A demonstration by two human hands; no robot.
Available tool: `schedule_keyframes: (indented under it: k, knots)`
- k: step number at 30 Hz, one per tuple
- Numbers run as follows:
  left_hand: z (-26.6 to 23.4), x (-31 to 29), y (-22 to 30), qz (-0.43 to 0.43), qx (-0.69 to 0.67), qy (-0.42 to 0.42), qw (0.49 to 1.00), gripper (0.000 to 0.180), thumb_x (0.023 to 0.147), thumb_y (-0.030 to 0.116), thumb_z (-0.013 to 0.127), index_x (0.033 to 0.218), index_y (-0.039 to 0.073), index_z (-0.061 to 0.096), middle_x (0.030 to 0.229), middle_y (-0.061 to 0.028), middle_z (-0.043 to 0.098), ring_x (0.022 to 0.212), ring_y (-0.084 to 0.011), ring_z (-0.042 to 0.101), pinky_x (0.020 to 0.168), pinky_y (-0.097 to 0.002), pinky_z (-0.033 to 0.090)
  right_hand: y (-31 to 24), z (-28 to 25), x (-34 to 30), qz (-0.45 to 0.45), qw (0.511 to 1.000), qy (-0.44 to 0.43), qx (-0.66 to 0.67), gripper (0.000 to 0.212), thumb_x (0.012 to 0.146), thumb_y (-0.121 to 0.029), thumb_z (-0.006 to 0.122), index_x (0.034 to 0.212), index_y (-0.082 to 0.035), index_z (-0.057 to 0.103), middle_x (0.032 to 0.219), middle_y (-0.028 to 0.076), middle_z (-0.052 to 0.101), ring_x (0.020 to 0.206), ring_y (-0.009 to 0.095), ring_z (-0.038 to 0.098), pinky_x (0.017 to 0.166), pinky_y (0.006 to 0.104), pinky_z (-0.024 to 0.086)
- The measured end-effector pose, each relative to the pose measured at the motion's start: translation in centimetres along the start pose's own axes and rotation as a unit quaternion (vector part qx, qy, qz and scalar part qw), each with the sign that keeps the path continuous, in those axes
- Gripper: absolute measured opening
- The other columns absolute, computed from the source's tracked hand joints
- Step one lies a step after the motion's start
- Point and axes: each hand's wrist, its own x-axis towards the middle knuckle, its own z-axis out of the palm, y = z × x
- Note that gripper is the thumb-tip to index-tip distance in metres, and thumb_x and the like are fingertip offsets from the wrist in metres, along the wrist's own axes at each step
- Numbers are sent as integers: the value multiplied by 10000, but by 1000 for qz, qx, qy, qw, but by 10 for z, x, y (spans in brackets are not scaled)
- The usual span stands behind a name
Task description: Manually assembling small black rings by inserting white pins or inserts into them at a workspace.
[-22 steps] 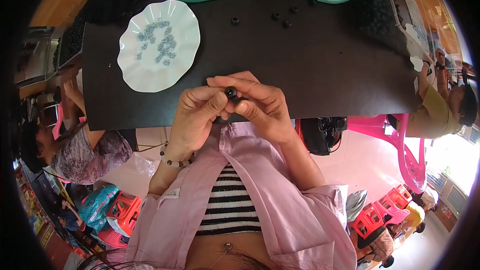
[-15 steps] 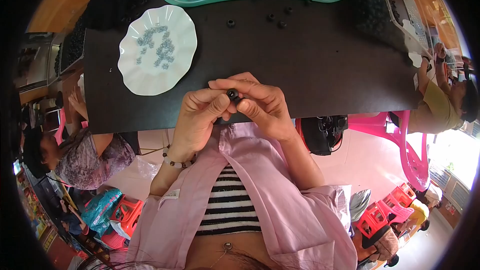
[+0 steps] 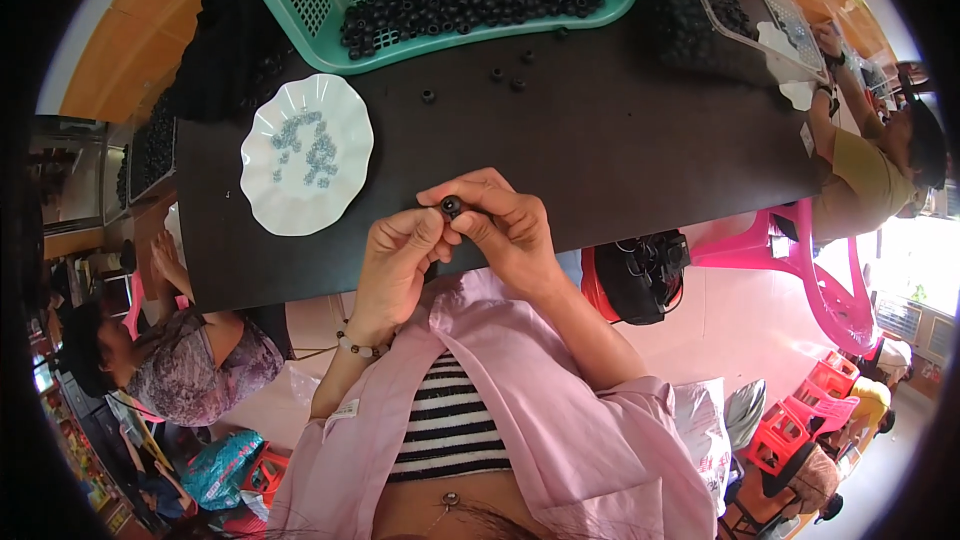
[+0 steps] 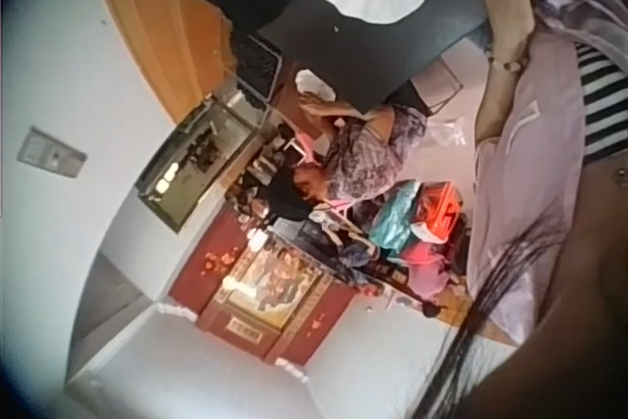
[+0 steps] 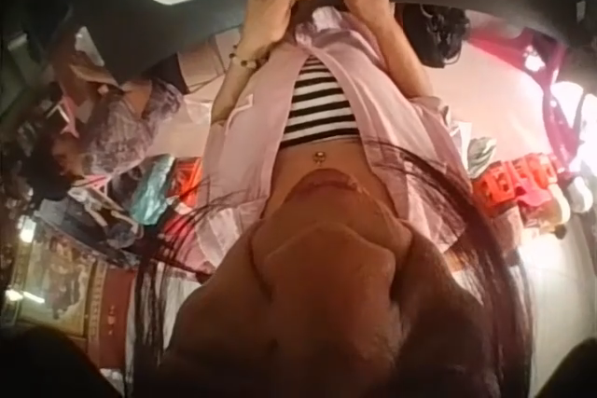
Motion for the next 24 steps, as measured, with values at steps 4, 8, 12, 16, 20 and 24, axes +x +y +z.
schedule_keyframes:
  k: [4, 8, 12, 16, 20, 24]
  knots:
    - [4, 0, 5, -3, -36, -6, 999, 285, 956, 270, 582, 936, 7, 690, 814, -39, 658, 679, -77, 553, 641, -213, 450, -6, -5, 2, -33, 999, -19, 33, 311, 892, -171, 645, 1127, 33, 650, 1044, 115, 673, 964, 153, 553, 854, 293, 480]
    - [6, -5, 8, -12, -53, -13, 998, 284, 966, 257, 568, 910, 5, 686, 791, -31, 647, 679, -77, 552, 639, -217, 452, -5, -7, -3, -45, 997, -51, 46, 358, 895, -184, 650, 1168, 47, 628, 1117, 134, 632, 920, 132, 556, 831, 278, 481]
    - [7, -10, 8, -22, -54, -5, 998, 266, 967, 236, 567, 897, 9, 686, 779, -29, 644, 676, -79, 555, 638, -218, 455, -5, -6, -7, -43, 996, -63, 49, 384, 889, -193, 659, 1181, 54, 618, 1131, 147, 608, 889, 126, 559, 810, 266, 485]
    - [8, -14, 7, -21, -60, -6, 998, 250, 964, 223, 572, 897, 12, 690, 770, -29, 647, 667, -74, 563, 630, -212, 457, -9, -2, -11, -22, 996, -47, 72, 369, 863, -185, 681, 1175, 10, 648, 966, 73, 650, 992, 145, 526, 852, 277, 449]
    - [8, -18, 8, -18, -60, -6, 998, 248, 960, 223, 579, 897, 11, 691, 766, -29, 650, 662, -69, 569, 617, -209, 459, -6, -6, -12, -56, 995, -72, 43, 405, 870, -192, 680, 1177, 64, 619, 1107, 147, 605, 895, 132, 556, 793, 256, 476]
    - [2, -15, 1, -11, -70, -25, 997, 235, 950, 249, 600, 924, 44, 713, 778, -6, 664, 646, -36, 521, 597, -177, 411, -5, -4, -13, -57, 995, -72, 38, 406, 864, -194, 685, 1169, 66, 624, 1101, 149, 608, 918, 140, 552, 799, 263, 473]
